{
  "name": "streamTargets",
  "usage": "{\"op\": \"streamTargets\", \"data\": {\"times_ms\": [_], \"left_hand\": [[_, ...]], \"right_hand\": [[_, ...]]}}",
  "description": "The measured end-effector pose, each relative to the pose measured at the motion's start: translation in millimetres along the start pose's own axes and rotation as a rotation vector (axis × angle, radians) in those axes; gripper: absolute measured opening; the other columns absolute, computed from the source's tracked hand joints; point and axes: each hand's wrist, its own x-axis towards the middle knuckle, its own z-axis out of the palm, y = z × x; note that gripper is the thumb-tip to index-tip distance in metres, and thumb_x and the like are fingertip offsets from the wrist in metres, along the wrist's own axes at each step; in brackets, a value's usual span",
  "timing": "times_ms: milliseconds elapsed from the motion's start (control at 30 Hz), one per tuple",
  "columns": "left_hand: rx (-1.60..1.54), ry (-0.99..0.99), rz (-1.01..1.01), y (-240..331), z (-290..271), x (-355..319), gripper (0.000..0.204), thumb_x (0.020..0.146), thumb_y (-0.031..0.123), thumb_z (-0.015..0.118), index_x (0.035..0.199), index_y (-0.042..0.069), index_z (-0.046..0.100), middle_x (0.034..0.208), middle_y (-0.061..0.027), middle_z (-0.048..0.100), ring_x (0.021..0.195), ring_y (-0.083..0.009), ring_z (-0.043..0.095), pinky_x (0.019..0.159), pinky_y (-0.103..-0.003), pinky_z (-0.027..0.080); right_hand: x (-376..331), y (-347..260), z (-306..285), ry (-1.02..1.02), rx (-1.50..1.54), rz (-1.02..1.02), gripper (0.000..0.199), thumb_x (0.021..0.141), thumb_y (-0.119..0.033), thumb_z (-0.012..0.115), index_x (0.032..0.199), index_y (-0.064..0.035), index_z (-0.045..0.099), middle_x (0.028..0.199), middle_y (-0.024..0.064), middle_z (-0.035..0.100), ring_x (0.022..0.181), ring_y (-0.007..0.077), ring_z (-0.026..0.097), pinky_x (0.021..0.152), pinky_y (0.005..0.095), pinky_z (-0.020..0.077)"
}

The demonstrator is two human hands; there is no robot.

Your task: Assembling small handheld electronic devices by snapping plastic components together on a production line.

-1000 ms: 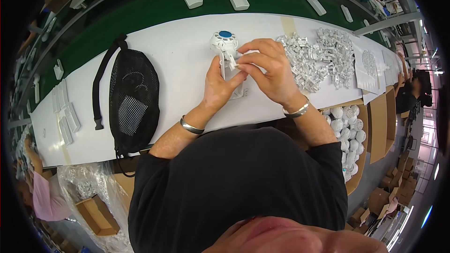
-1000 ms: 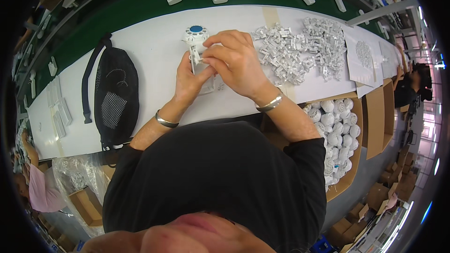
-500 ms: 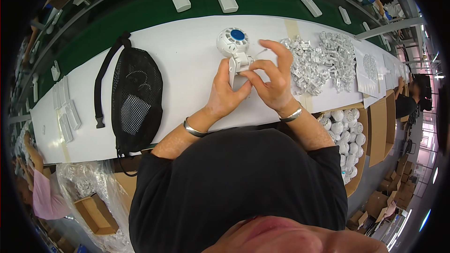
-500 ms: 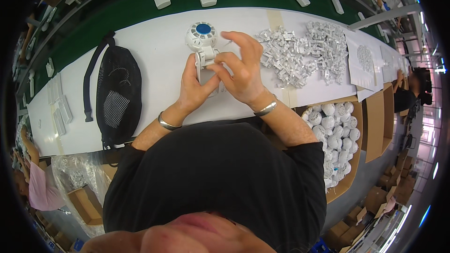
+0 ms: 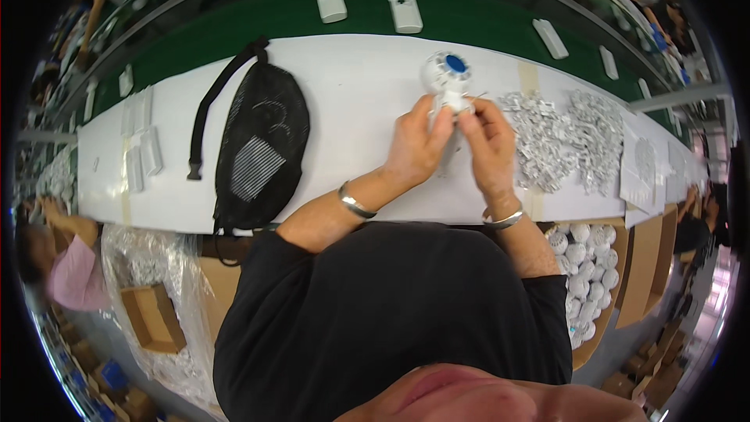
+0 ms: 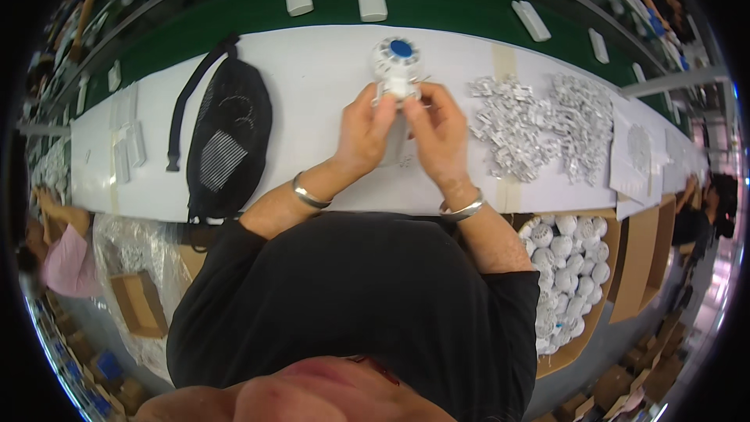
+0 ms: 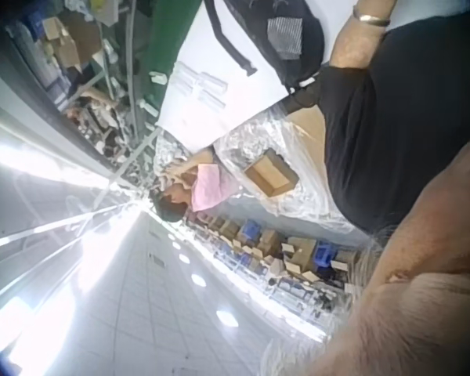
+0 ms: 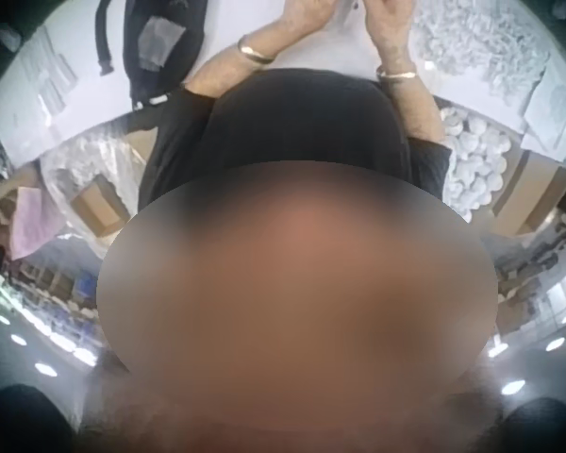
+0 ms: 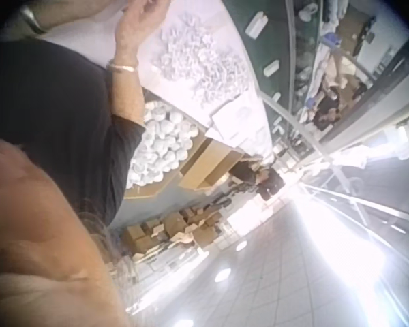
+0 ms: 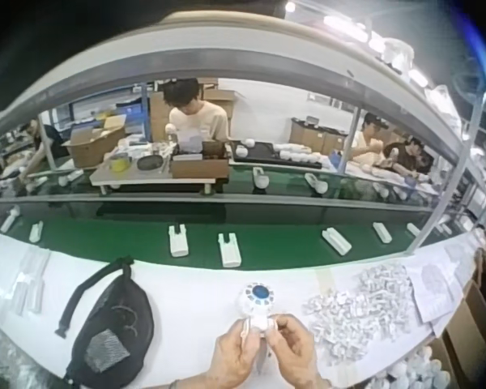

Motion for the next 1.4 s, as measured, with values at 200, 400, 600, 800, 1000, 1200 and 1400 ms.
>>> {"op": "streamTargets", "data": {"times_ms": [200, 400, 600, 800, 1000, 1200, 1400], "left_hand": [[0.035, -0.163, 0.027, -14, 37, 67, 0.036, 0.093, 0.033, 0.049, 0.096, -0.003, 0.054, 0.076, -0.0218, 0.063, 0.066, -0.0368, 0.059, 0.063, -0.043, 0.047], [0.365, -0.168, -0.092, -49, 46, 189, 0.042, 0.094, 0.039, 0.045, 0.110, 0.000, 0.045, 0.096, -0.0247, 0.063, 0.085, -0.0411, 0.062, 0.076, -0.045, 0.048], [0.463, -0.008, -0.158, -153, 47, 280, 0.044, 0.091, 0.040, 0.045, 0.108, -0.001, 0.048, 0.097, -0.0256, 0.063, 0.086, -0.0409, 0.063, 0.082, -0.048, 0.048], [0.733, -0.062, -0.525, -152, 6, 291, 0.046, 0.085, 0.037, 0.056, 0.112, 0.001, 0.061, 0.108, -0.0240, 0.059, 0.091, -0.0377, 0.061, 0.083, -0.043, 0.050], [0.943, -0.120, -0.519, -132, -18, 280, 0.049, 0.082, 0.040, 0.061, 0.108, -0.002, 0.062, 0.103, -0.0221, 0.057, 0.097, -0.0365, 0.057, 0.085, -0.041, 0.048], [1.309, 0.364, -0.093, -84, -88, 241, 0.063, 0.080, 0.052, 0.062, 0.103, -0.006, 0.054, 0.104, -0.0195, 0.056, 0.094, -0.0336, 0.057, 0.085, -0.040, 0.048], [1.240, 0.195, -0.771, -89, -135, 220, 0.091, 0.072, 0.064, 0.067, 0.120, -0.010, 0.044, 0.123, -0.0203, 0.043, 0.110, -0.0346, 0.051, 0.092, -0.038, 0.046]], "right_hand": [[39, -6, -56, 0.089, -0.107, 0.031, 0.029, 0.092, -0.009, 0.056, 0.118, 0.0020, 0.057, 0.107, 0.0068, 0.062, 0.094, 0.0137, 0.055, 0.085, 0.0231, 0.0425], [-11, -22, -148, 0.355, -0.759, -0.379, 0.037, 0.088, -0.001, 0.056, 0.125, -0.0034, 0.055, 0.137, 0.0129, 0.048, 0.119, 0.0221, 0.049, 0.096, 0.0318, 0.0428], [-154, 35, -304, 1.088, -0.867, 0.040, 0.028, 0.091, -0.016, 0.060, 0.115, -0.0010, 0.062, 0.121, 0.0135, 0.057, 0.108, 0.0241, 0.055, 0.089, 0.0320, 0.0470], [-257, 133, -355, 1.029, -1.266, 0.293, 0.053, 0.083, -0.031, 0.068, 0.123, -0.0003, 0.054, 0.123, 0.0222, 0.054, 0.109, 0.0328, 0.053, 0.098, 0.0401, 0.0407], [-260, 144, -360, 0.992, -1.296, 0.483, 0.069, 0.078, -0.039, 0.071, 0.128, 0.0025, 0.049, 0.118, 0.0229, 0.057, 0.111, 0.0347, 0.053, 0.099, 0.0387, 0.0399], [-262, 135, -356, 1.008, -1.102, 0.410, 0.070, 0.077, -0.037, 0.073, 0.128, 0.0041, 0.048, 0.122, 0.0217, 0.055, 0.103, 0.0324, 0.057, 0.092, 0.0384, 0.0453], [-248, 88, -349, 1.578, -0.577, 0.287, 0.062, 0.077, -0.038, 0.073, 0.121, 0.0019, 0.055, 0.115, 0.0209, 0.059, 0.095, 0.0322, 0.059, 0.081, 0.0360, 0.0523]]}}
